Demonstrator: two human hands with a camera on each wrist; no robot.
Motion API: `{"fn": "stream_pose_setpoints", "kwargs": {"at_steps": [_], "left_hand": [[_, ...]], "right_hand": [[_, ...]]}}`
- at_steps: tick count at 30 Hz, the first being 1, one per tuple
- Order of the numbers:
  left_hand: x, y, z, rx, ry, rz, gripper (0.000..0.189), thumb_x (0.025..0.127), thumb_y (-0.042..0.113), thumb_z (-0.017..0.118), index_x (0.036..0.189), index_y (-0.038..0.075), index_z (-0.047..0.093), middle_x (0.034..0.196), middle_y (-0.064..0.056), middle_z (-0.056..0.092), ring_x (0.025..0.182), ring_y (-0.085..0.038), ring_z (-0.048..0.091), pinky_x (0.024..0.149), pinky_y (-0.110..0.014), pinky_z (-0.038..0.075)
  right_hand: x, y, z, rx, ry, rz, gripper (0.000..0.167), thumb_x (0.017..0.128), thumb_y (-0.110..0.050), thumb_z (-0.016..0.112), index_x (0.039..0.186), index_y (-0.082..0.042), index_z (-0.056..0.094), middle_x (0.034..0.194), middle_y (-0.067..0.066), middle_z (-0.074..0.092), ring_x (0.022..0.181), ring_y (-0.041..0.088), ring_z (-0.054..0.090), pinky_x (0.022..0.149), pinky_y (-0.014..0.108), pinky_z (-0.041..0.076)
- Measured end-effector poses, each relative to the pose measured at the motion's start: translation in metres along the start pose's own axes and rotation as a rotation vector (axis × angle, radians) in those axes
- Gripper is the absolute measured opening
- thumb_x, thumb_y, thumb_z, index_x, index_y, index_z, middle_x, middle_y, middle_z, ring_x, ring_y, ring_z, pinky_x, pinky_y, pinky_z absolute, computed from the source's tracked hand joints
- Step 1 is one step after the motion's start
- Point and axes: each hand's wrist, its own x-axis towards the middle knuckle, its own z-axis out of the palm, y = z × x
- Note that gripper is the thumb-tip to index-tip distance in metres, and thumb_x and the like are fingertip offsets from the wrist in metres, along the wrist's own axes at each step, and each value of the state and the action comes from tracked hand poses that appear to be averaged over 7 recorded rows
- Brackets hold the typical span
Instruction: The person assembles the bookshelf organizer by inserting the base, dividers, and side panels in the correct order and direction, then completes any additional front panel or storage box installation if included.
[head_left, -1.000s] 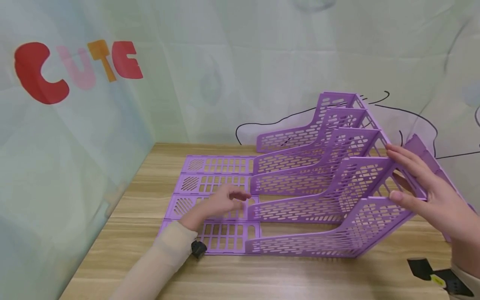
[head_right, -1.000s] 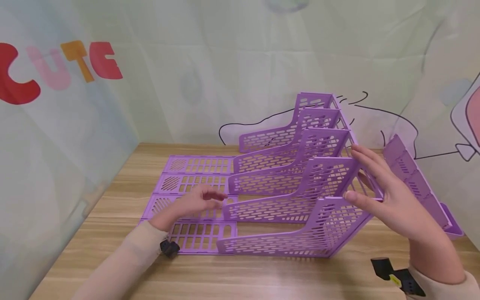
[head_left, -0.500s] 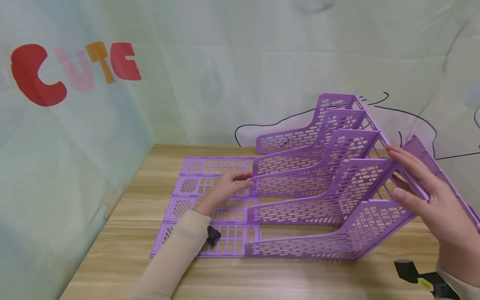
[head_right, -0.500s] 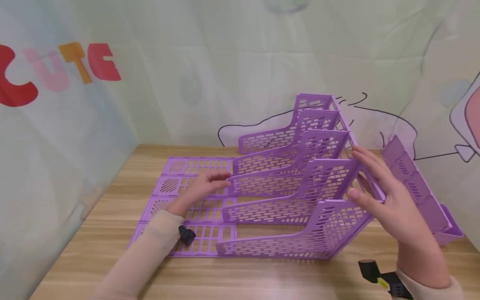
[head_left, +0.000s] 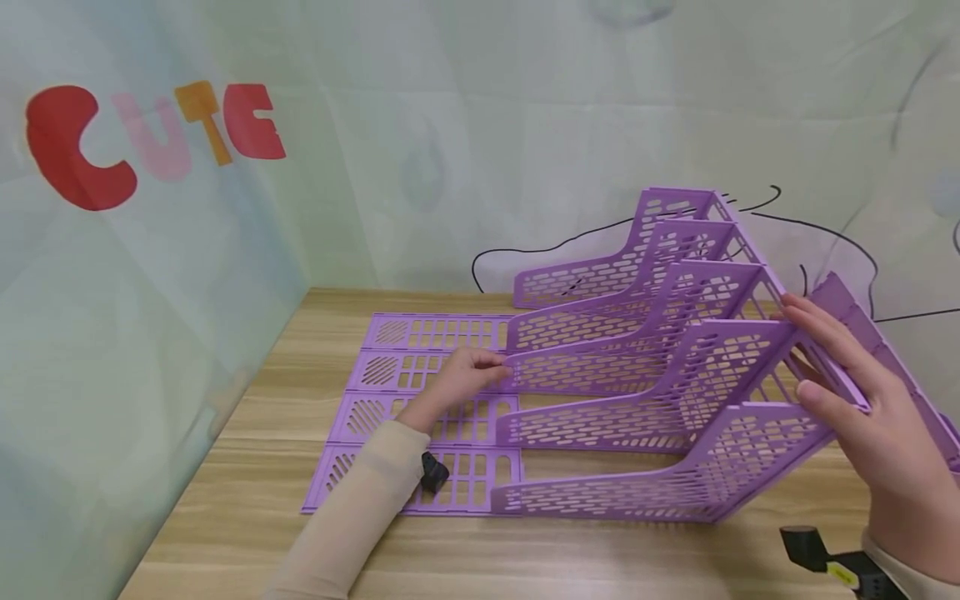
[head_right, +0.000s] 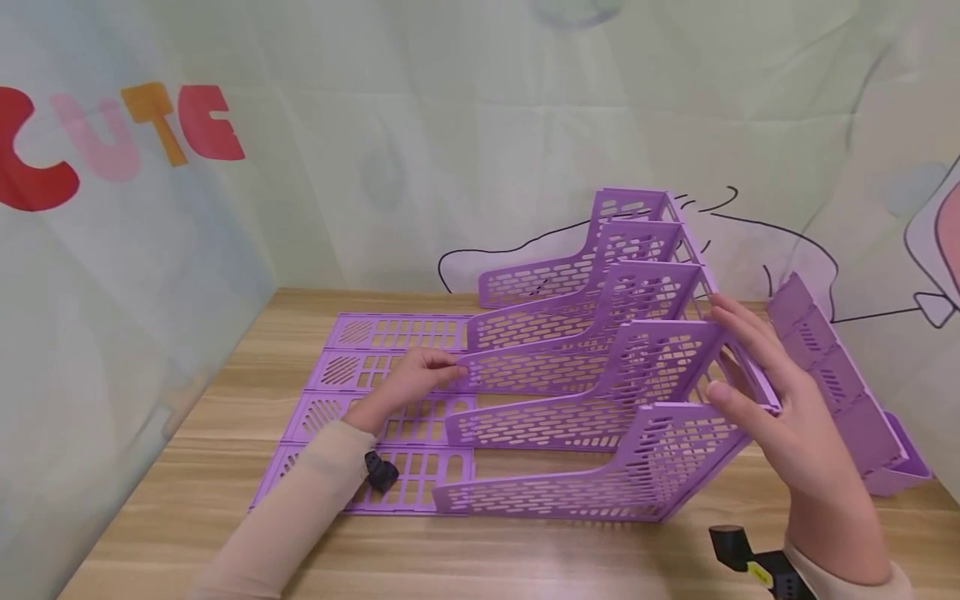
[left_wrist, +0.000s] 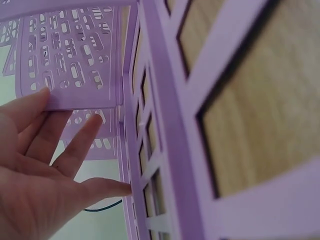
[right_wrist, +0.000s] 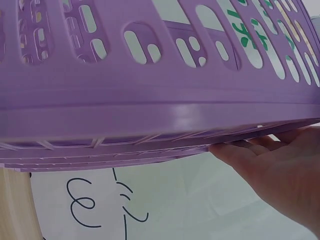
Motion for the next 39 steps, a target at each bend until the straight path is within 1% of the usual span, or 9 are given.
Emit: {"fn": "stream_pose_setpoints", "kwargs": {"at_steps": [5,11,19,24,26,31,32,35,39], "left_hand": [[0.000,-0.001,0.000,-0.026,-0.003,-0.001,0.021,0.091,0.020,0.067,0.103,0.005,0.074,0.103,-0.007,0.072,0.090,-0.014,0.064,0.080,-0.029,0.053],[0.000,-0.001,0.000,-0.027,-0.003,0.012,0.020,0.091,0.019,0.067,0.100,0.003,0.074,0.095,-0.006,0.072,0.089,-0.025,0.065,0.073,-0.025,0.052],[-0.002,0.000,-0.003,0.019,-0.028,-0.007,0.017,0.093,0.021,0.065,0.099,0.008,0.075,0.099,-0.002,0.071,0.084,-0.013,0.058,0.074,-0.028,0.048],[-0.004,0.002,-0.005,0.014,-0.062,-0.025,0.021,0.092,0.022,0.066,0.105,0.007,0.074,0.105,-0.004,0.070,0.093,-0.015,0.062,0.082,-0.031,0.052],[-0.002,0.003,-0.009,0.005,-0.096,-0.010,0.026,0.091,0.021,0.067,0.111,0.005,0.071,0.108,-0.008,0.070,0.097,-0.019,0.064,0.085,-0.033,0.053],[0.005,0.010,-0.025,0.025,-0.147,0.039,0.039,0.090,0.014,0.065,0.126,0.001,0.061,0.123,-0.014,0.065,0.113,-0.029,0.061,0.096,-0.041,0.050],[0.007,0.012,-0.029,0.030,-0.140,0.047,0.040,0.090,0.013,0.064,0.128,0.001,0.060,0.126,-0.014,0.064,0.116,-0.029,0.060,0.098,-0.041,0.049],[0.017,0.016,-0.036,-0.037,-0.090,0.046,0.040,0.092,0.010,0.061,0.131,0.001,0.058,0.131,-0.015,0.060,0.124,-0.031,0.054,0.103,-0.043,0.045],[0.033,0.019,-0.036,-0.127,-0.012,0.046,0.043,0.093,0.012,0.062,0.133,-0.001,0.054,0.135,-0.017,0.057,0.127,-0.030,0.051,0.105,-0.042,0.042]], "right_hand": [[0.000,-0.001,0.000,-0.038,0.005,0.024,0.057,0.092,0.009,0.049,0.147,0.003,0.034,0.159,0.009,0.022,0.139,0.017,0.031,0.106,0.012,0.032],[0.000,0.000,-0.001,-0.003,-0.015,0.009,0.057,0.092,0.010,0.048,0.147,0.005,0.033,0.159,0.010,0.020,0.140,0.017,0.031,0.108,0.013,0.031],[0.001,0.000,-0.001,-0.013,-0.010,0.002,0.057,0.092,0.010,0.048,0.146,0.005,0.033,0.159,0.010,0.022,0.140,0.017,0.031,0.110,0.014,0.028],[0.002,0.000,-0.004,0.024,-0.051,-0.023,0.056,0.093,0.012,0.044,0.147,0.007,0.030,0.160,0.011,0.019,0.143,0.018,0.027,0.110,0.015,0.028],[0.002,-0.002,-0.003,0.035,-0.068,-0.024,0.056,0.093,0.012,0.042,0.148,0.007,0.028,0.160,0.011,0.017,0.144,0.018,0.025,0.110,0.015,0.028],[0.002,-0.009,0.003,0.025,-0.050,0.046,0.058,0.095,0.008,0.044,0.149,0.005,0.025,0.161,0.011,0.014,0.148,0.021,0.014,0.114,0.018,0.022],[0.002,-0.010,0.004,0.029,-0.047,0.047,0.058,0.095,0.007,0.045,0.149,0.005,0.025,0.161,0.011,0.013,0.148,0.021,0.013,0.115,0.019,0.021],[0.002,-0.009,0.004,0.048,-0.040,0.032,0.058,0.095,0.006,0.045,0.149,0.006,0.025,0.161,0.013,0.014,0.148,0.022,0.015,0.116,0.020,0.021],[0.000,-0.003,0.001,0.071,-0.037,-0.007,0.057,0.095,0.008,0.044,0.148,0.007,0.025,0.160,0.013,0.016,0.146,0.020,0.020,0.115,0.020,0.023]]}}
